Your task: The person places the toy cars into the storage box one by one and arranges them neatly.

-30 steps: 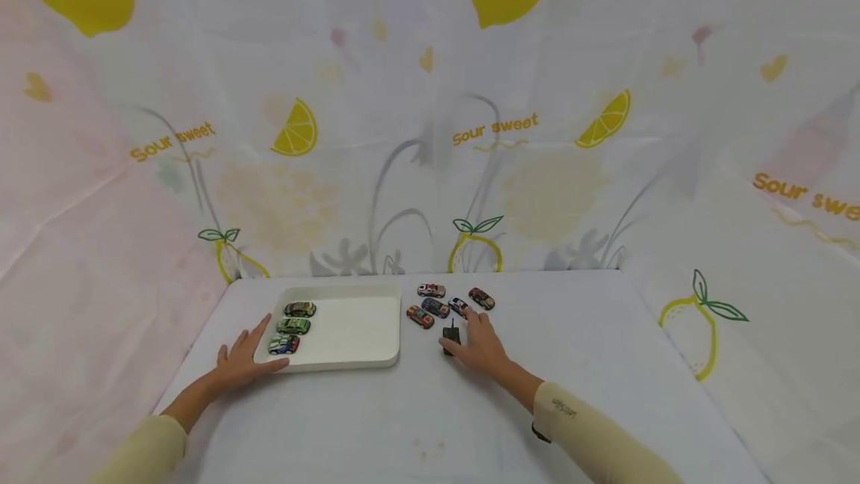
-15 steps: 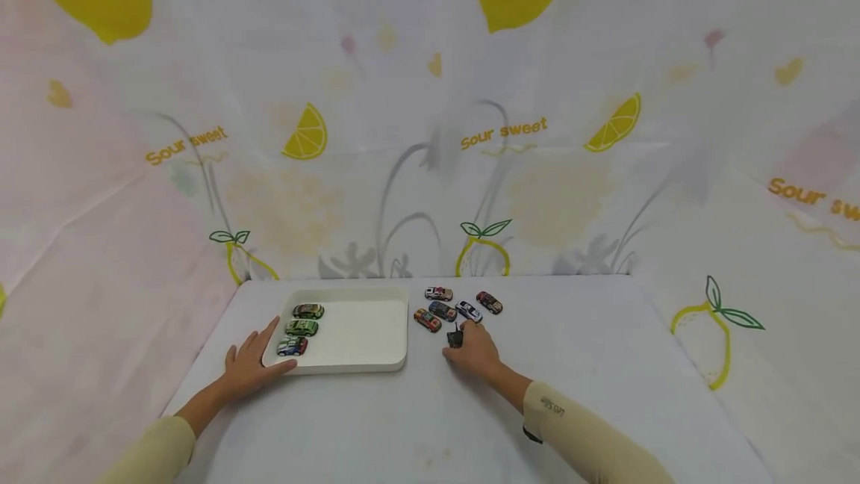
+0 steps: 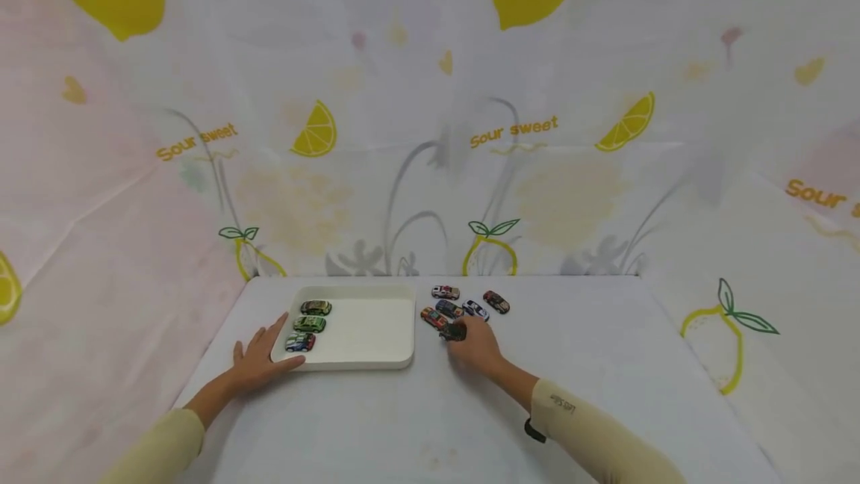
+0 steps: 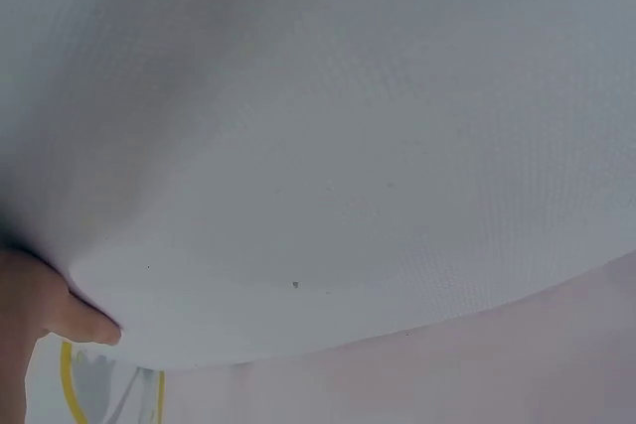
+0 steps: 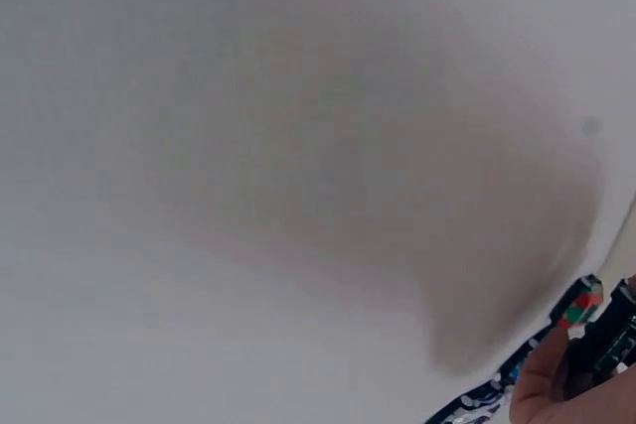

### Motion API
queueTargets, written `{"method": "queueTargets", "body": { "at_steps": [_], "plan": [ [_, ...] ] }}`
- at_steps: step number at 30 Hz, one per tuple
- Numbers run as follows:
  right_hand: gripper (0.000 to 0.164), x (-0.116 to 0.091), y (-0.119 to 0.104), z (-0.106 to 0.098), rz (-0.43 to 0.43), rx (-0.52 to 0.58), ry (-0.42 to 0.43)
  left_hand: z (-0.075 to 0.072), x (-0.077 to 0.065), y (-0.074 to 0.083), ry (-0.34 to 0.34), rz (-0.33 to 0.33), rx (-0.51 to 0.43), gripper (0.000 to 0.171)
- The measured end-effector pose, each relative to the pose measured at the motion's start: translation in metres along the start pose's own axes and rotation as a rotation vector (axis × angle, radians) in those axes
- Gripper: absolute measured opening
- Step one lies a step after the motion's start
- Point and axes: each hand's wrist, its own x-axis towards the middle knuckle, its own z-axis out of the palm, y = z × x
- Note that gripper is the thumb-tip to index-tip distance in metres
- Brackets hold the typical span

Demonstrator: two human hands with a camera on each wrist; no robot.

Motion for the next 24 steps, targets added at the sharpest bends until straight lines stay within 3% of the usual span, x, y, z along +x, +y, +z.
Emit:
{"method": "queueTargets", "body": {
  "at_steps": [5,13,24],
  "plan": [
    [0.037,0.009,-0.014,-0.007,-0.081,0.076,0.011,-0.007,-0.001,0.000,-0.028,-0.023,0.019,0.112],
    [0.037,0.019,-0.034,-0.008,-0.166,0.155,-0.032,-0.001,0.004,-0.005,-0.017,-0.015,0.013,0.112],
    [0.035,0.038,-0.061,0.022,-0.198,0.206,-0.069,0.000,0.005,-0.001,-0.053,-0.048,0.013,0.113]
  ]
}}
